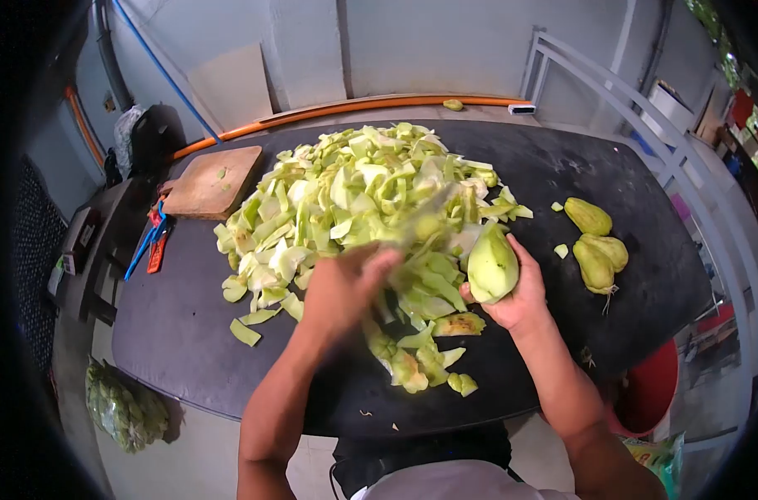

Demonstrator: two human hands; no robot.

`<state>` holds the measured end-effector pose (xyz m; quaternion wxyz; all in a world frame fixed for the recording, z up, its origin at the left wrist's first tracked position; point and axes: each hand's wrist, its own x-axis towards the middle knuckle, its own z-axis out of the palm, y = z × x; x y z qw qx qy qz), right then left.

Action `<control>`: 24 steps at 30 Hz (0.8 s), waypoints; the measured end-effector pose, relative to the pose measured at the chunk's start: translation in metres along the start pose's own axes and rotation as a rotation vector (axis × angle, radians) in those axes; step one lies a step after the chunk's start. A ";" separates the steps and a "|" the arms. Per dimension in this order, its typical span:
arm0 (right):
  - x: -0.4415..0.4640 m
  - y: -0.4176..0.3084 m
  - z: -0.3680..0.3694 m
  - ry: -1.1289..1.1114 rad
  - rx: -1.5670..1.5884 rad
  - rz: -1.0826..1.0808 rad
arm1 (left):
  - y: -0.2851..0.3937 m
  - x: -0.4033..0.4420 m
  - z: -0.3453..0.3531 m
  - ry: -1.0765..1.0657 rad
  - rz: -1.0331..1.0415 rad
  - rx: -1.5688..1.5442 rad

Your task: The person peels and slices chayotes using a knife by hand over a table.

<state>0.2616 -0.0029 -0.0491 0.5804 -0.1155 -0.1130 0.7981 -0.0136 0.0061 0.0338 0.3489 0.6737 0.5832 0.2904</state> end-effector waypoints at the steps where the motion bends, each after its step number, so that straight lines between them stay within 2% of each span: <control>1: 0.003 0.002 0.004 0.096 -0.003 -0.079 | 0.004 -0.007 0.002 -0.063 -0.006 0.079; 2: 0.008 0.006 0.011 0.193 -0.006 -0.158 | -0.025 -0.006 0.023 0.018 0.370 0.119; 3: 0.008 0.007 0.017 0.292 -0.011 -0.236 | -0.022 -0.011 0.027 0.046 0.594 0.319; 4: 0.000 0.005 0.020 0.294 -0.103 -0.181 | -0.021 -0.015 0.035 0.105 0.754 0.348; 5: -0.006 0.004 0.021 0.179 -0.097 -0.145 | -0.019 -0.019 0.041 0.167 0.912 0.375; 8: -0.001 -0.003 0.013 0.165 -0.214 -0.211 | -0.010 -0.026 0.046 0.185 1.050 0.441; 12: -0.004 0.002 0.025 0.186 -0.172 -0.209 | -0.012 -0.026 0.050 0.248 1.074 0.473; 16: -0.004 0.006 0.006 0.181 -0.224 -0.287 | -0.010 -0.026 0.041 0.177 0.939 0.483; 19: -0.008 0.004 0.030 0.157 -0.152 -0.230 | -0.024 -0.011 0.044 0.264 1.028 0.383; 20: -0.009 0.005 0.036 0.135 -0.144 -0.240 | -0.025 -0.013 0.039 0.194 0.930 0.426; 23: -0.004 0.002 0.014 0.112 -0.288 -0.294 | -0.021 -0.019 0.034 0.155 0.949 0.408; 24: 0.000 0.006 0.013 0.143 -0.252 -0.292 | -0.017 -0.021 0.033 0.144 0.972 0.383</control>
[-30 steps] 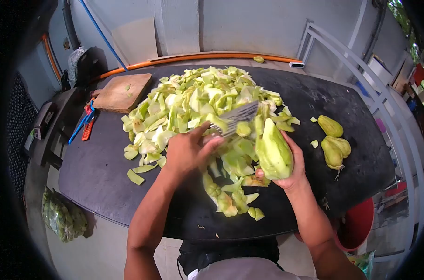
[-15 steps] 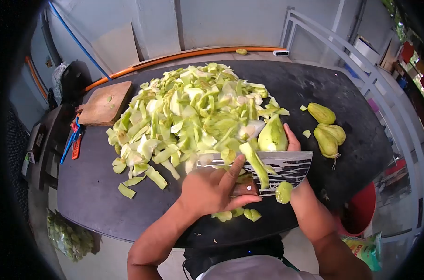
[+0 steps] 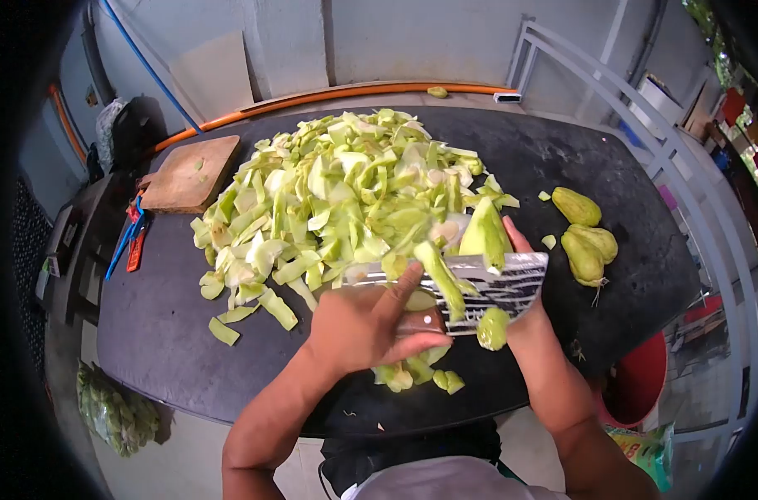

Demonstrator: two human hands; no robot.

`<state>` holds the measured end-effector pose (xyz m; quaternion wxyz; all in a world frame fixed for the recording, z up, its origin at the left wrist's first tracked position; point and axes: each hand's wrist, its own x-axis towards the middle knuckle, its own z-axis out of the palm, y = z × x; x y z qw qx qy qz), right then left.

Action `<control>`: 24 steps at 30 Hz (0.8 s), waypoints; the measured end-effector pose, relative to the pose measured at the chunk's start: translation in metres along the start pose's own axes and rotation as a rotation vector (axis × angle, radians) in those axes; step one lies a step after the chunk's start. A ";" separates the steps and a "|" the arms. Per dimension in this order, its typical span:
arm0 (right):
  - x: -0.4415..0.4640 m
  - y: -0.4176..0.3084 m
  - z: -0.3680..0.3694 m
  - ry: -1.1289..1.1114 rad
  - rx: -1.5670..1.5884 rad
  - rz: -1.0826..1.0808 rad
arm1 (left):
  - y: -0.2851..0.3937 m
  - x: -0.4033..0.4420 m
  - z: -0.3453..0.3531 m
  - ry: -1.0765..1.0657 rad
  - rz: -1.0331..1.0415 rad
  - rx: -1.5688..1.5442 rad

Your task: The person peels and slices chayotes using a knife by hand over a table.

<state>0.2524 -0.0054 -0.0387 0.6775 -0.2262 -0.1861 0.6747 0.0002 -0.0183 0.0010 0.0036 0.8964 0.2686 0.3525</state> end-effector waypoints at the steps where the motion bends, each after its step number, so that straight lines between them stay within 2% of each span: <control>1: 0.000 0.001 0.001 -0.006 -0.066 -0.010 | 0.002 0.002 -0.002 0.010 -0.010 -0.016; 6: -0.004 0.000 0.009 -0.005 -0.253 -0.026 | 0.005 0.003 -0.012 -0.008 -0.049 -0.063; 8: -0.007 -0.008 0.017 -0.105 -0.024 0.107 | 0.003 0.002 -0.012 -0.014 -0.040 -0.059; 11: -0.013 -0.008 0.029 -0.045 0.080 0.110 | -0.013 -0.002 -0.004 0.041 -0.028 -0.031; 16: -0.012 -0.009 0.027 -0.107 0.131 0.190 | -0.018 -0.004 -0.008 0.033 -0.065 0.007; 19: -0.016 -0.009 0.035 0.001 0.028 0.144 | -0.026 0.001 -0.014 -0.051 -0.204 0.088; 20: -0.015 -0.015 0.023 -0.209 0.061 0.279 | -0.033 0.003 -0.016 -0.062 -0.304 0.089; 23: -0.018 -0.012 0.037 -0.088 -0.057 0.257 | -0.062 -0.007 -0.004 0.090 -0.380 0.214; 24: -0.016 -0.011 0.036 -0.056 -0.046 0.275 | -0.061 -0.007 -0.005 0.044 -0.434 0.225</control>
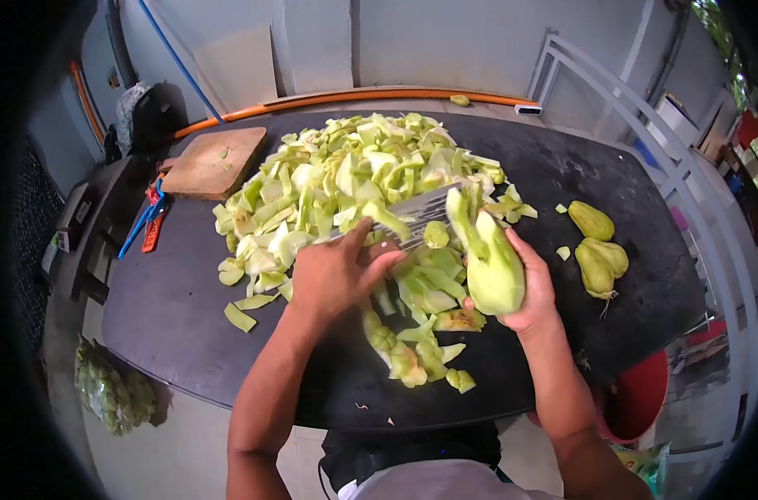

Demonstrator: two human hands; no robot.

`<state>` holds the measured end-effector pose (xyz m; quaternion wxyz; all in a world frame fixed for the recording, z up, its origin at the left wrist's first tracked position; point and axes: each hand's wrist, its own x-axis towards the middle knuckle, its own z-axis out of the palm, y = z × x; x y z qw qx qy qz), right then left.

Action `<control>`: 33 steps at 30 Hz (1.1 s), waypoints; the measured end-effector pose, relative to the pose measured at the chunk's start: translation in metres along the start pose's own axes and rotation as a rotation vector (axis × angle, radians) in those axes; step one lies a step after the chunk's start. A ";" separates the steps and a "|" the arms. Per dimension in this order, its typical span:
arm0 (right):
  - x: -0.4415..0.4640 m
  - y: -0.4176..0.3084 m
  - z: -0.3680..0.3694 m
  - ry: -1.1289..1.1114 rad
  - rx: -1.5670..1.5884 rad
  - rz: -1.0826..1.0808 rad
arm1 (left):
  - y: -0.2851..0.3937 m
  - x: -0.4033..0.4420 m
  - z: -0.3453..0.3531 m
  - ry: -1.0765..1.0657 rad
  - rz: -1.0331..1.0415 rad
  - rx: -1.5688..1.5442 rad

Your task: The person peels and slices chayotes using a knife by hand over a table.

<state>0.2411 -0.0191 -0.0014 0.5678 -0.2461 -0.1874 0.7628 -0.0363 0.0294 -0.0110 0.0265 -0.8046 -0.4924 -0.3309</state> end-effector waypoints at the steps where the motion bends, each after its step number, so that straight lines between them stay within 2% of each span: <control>1: 0.004 0.000 -0.005 0.033 0.019 0.013 | 0.002 -0.002 -0.001 -0.050 -0.042 0.020; 2: 0.007 0.000 -0.013 0.069 0.041 0.023 | 0.006 -0.004 0.000 -0.102 -0.081 0.038; 3: 0.009 -0.001 -0.021 0.107 0.064 0.032 | 0.013 -0.003 -0.004 -0.167 -0.117 -0.044; 4: 0.008 -0.003 -0.028 0.033 0.066 0.031 | 0.023 -0.002 -0.011 -0.235 -0.153 -0.124; 5: 0.011 -0.002 -0.031 0.090 0.047 -0.020 | 0.031 -0.003 -0.013 -0.302 -0.191 -0.203; 6: 0.013 0.000 -0.029 0.148 0.029 -0.070 | 0.033 -0.010 -0.007 -0.219 -0.067 -0.323; 7: 0.014 0.000 -0.023 0.208 0.012 -0.119 | 0.042 -0.011 -0.013 -0.274 0.020 -0.233; 9: -0.019 0.002 0.000 0.192 -0.143 -0.252 | 0.048 -0.016 -0.009 -0.173 0.277 -0.211; 10: -0.012 0.001 -0.011 0.133 -0.100 -0.196 | 0.051 -0.017 -0.008 -0.134 0.368 -0.225; 13: 0.002 -0.006 -0.017 -0.053 0.046 -0.100 | 0.060 -0.017 -0.014 -0.144 0.455 -0.210; 14: 0.004 -0.005 -0.017 0.003 0.049 -0.110 | 0.062 -0.018 -0.014 -0.139 0.472 -0.204; 15: 0.006 -0.005 -0.014 0.057 0.051 -0.119 | 0.062 -0.018 -0.013 -0.125 0.478 -0.200; 18: -0.007 -0.009 0.001 0.006 -0.009 -0.121 | 0.058 -0.015 -0.010 -0.109 0.459 -0.196; 19: -0.008 -0.008 0.002 0.081 -0.109 -0.171 | 0.054 -0.014 -0.008 -0.088 0.453 -0.195; 21: -0.007 -0.009 -0.003 0.076 -0.215 -0.206 | 0.047 -0.012 -0.005 -0.045 0.444 -0.193; 27: -0.004 -0.010 -0.009 -0.029 -0.195 -0.227 | 0.042 -0.010 -0.008 -0.082 0.406 -0.211; 31: -0.005 -0.008 -0.004 -0.025 -0.232 -0.245 | 0.038 -0.009 -0.007 -0.048 0.425 -0.211; 33: -0.007 -0.009 0.002 -0.004 -0.237 -0.234 | 0.037 -0.009 -0.011 -0.108 0.382 -0.174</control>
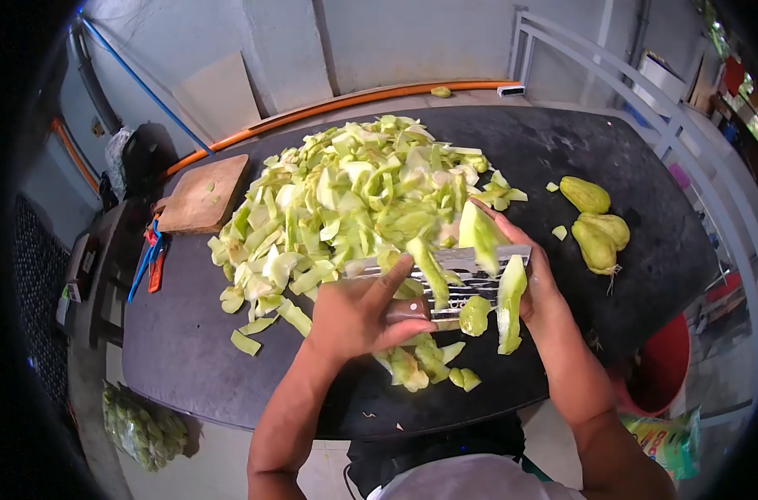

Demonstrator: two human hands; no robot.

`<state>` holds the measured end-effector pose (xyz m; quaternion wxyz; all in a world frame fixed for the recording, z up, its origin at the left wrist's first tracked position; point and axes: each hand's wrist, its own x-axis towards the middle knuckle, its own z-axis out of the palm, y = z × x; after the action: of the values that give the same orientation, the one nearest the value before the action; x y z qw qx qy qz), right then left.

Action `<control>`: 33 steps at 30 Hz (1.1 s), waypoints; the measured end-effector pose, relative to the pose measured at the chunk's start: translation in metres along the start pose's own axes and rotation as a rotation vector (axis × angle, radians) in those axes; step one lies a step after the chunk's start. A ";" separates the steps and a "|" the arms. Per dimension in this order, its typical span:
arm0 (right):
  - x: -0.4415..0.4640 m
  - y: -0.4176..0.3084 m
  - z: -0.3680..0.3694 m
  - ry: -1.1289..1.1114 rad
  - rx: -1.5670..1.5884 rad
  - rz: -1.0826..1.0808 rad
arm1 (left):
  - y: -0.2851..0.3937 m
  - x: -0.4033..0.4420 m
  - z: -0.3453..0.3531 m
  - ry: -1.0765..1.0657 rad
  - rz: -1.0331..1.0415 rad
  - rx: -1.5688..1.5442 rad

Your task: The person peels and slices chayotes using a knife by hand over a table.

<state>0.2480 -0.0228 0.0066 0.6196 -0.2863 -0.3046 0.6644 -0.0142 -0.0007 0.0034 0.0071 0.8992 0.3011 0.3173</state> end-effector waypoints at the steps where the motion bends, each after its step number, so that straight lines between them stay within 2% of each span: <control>1: 0.003 0.003 -0.003 0.006 0.045 0.017 | 0.000 0.000 -0.002 -0.031 -0.026 0.011; 4: 0.008 0.009 -0.015 -0.003 0.120 0.076 | -0.014 0.001 -0.001 0.025 -0.167 -0.007; 6: 0.005 0.009 -0.015 -0.038 0.101 0.126 | -0.026 0.001 -0.005 -0.004 -0.363 0.029; 8: 0.010 0.011 -0.011 0.019 0.016 0.115 | -0.032 0.005 -0.007 -0.059 -0.543 0.161; 10: 0.015 0.010 -0.021 0.079 -0.003 0.163 | -0.032 0.007 -0.009 -0.006 -0.665 0.179; 11: 0.016 0.001 -0.029 -0.063 0.206 0.273 | -0.033 0.010 -0.010 0.022 -0.720 0.185; 12: 0.017 -0.001 -0.022 -0.002 0.339 0.237 | -0.036 0.012 -0.013 0.068 -0.766 0.083; 14: 0.017 -0.001 -0.023 0.118 0.198 0.208 | -0.035 0.022 -0.026 0.156 -0.785 -0.308; 15: 0.022 0.005 -0.024 0.190 0.195 0.226 | -0.026 0.033 -0.042 0.046 -0.863 -0.350; 16: 0.029 0.011 -0.028 0.260 0.190 0.245 | -0.031 0.030 -0.039 0.095 -0.793 -0.467; 18: 0.038 0.008 -0.031 0.224 0.294 0.194 | -0.021 0.032 -0.031 0.275 -0.749 -0.900; 20: 0.044 0.000 -0.023 0.194 0.373 0.119 | 0.001 0.031 -0.025 0.296 -0.780 -1.055; 21: 0.048 -0.002 -0.024 0.134 0.390 0.094 | 0.012 0.028 -0.023 0.244 -0.804 -1.065; 24: 0.053 0.001 -0.012 0.221 0.407 0.033 | 0.040 0.014 -0.004 0.151 -0.802 -1.021; 26: 0.057 0.010 -0.014 0.209 0.454 0.005 | 0.049 0.002 0.007 0.128 -0.600 -0.898; 27: 0.055 0.010 -0.011 0.209 0.458 0.006 | 0.066 0.009 0.004 0.154 -0.647 -0.953; 28: 0.050 0.015 -0.012 0.224 0.469 0.009 | 0.073 0.015 -0.009 0.059 -0.662 -0.897; 32: 0.048 0.017 -0.027 0.167 0.628 -0.101 | 0.071 0.009 -0.002 -0.035 -0.710 -0.893; 33: 0.049 0.016 -0.026 0.216 0.588 -0.118 | 0.072 0.009 -0.003 -0.054 -0.734 -0.906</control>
<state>0.2541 0.0263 -0.0225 0.7420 -0.1458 -0.0478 0.6526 0.0290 -0.0553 0.0255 0.5083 0.6510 0.4268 0.3684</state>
